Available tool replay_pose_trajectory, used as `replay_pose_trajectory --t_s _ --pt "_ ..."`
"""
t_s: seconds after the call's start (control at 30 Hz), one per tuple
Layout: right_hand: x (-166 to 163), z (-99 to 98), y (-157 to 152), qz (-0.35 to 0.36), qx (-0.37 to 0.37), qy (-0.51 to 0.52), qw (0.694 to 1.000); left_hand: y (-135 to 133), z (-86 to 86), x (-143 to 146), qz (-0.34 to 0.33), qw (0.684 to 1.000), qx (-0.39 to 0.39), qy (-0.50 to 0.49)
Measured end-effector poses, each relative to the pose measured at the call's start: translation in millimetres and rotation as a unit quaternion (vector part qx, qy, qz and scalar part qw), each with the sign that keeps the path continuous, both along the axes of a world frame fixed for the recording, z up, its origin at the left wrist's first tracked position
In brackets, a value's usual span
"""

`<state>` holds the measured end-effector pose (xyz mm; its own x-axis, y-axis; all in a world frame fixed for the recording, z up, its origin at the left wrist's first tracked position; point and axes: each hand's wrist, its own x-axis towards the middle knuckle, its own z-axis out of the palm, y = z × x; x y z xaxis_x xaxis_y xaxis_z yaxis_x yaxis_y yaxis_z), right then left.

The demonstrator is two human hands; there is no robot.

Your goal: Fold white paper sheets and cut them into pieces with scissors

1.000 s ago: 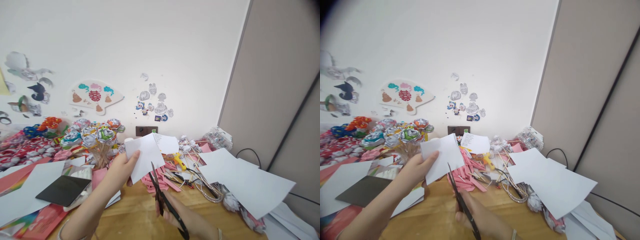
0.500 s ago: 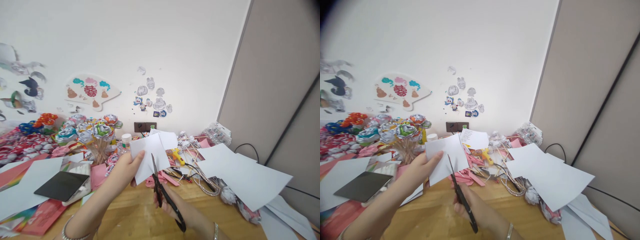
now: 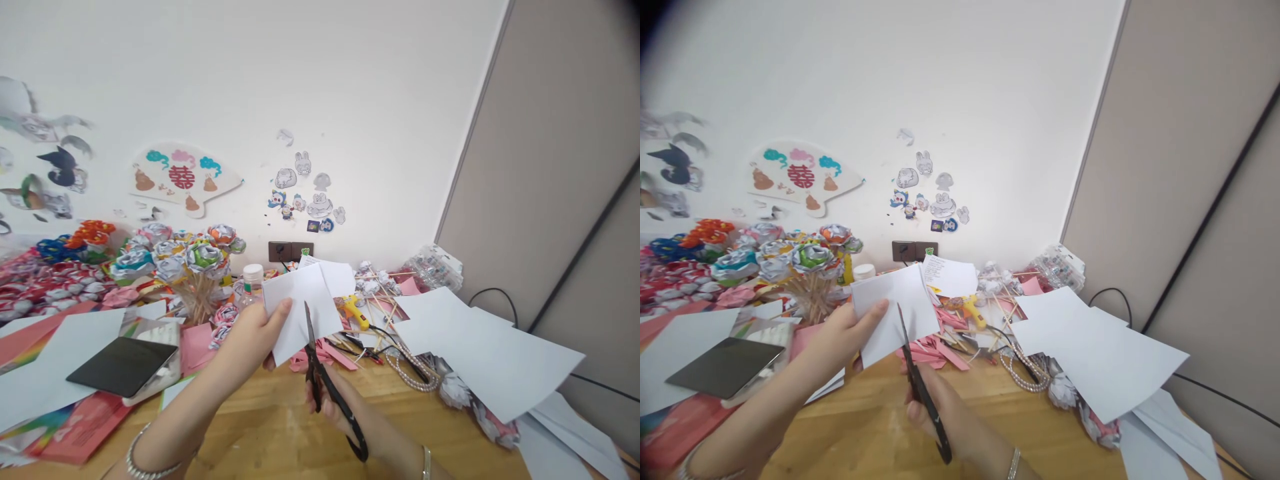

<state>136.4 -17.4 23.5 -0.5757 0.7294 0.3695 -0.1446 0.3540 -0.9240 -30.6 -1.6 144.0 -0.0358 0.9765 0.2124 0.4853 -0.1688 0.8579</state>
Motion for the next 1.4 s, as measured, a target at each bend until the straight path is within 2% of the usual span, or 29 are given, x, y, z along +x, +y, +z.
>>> replay_pose_trajectory --t_s 0.17,0.47,0.8,1.07,1.13,1.27,1.4 --pt "-5 -3.5 -1 -0.018 -0.005 0.022 1.000 0 -2.8 2 0.005 1.000 -0.001 0.006" --pt "-6 10.6 -10 -0.068 -0.009 -0.001 0.998 -1 1.3 2 0.013 1.000 0.007 0.010" --pt "-10 2.5 -8 -0.148 0.020 -0.053 0.987 -6 5.1 3 0.021 1.000 -0.010 0.008" --pt "-14 1.2 -11 -0.189 0.023 -0.056 0.980 -3 1.1 0 -0.002 1.000 -0.002 0.020" --pt "-16 0.7 -11 -0.182 -0.001 -0.046 0.982 -3 1.3 0 -0.002 1.000 -0.001 0.023" --pt "-18 -1.8 -8 -0.123 -0.062 0.002 0.990 -3 2.5 0 -0.006 1.000 -0.009 0.030" --pt "-17 -3.1 -5 -0.082 -0.072 0.034 0.993 -4 0.4 3 0.001 1.000 0.005 0.020"
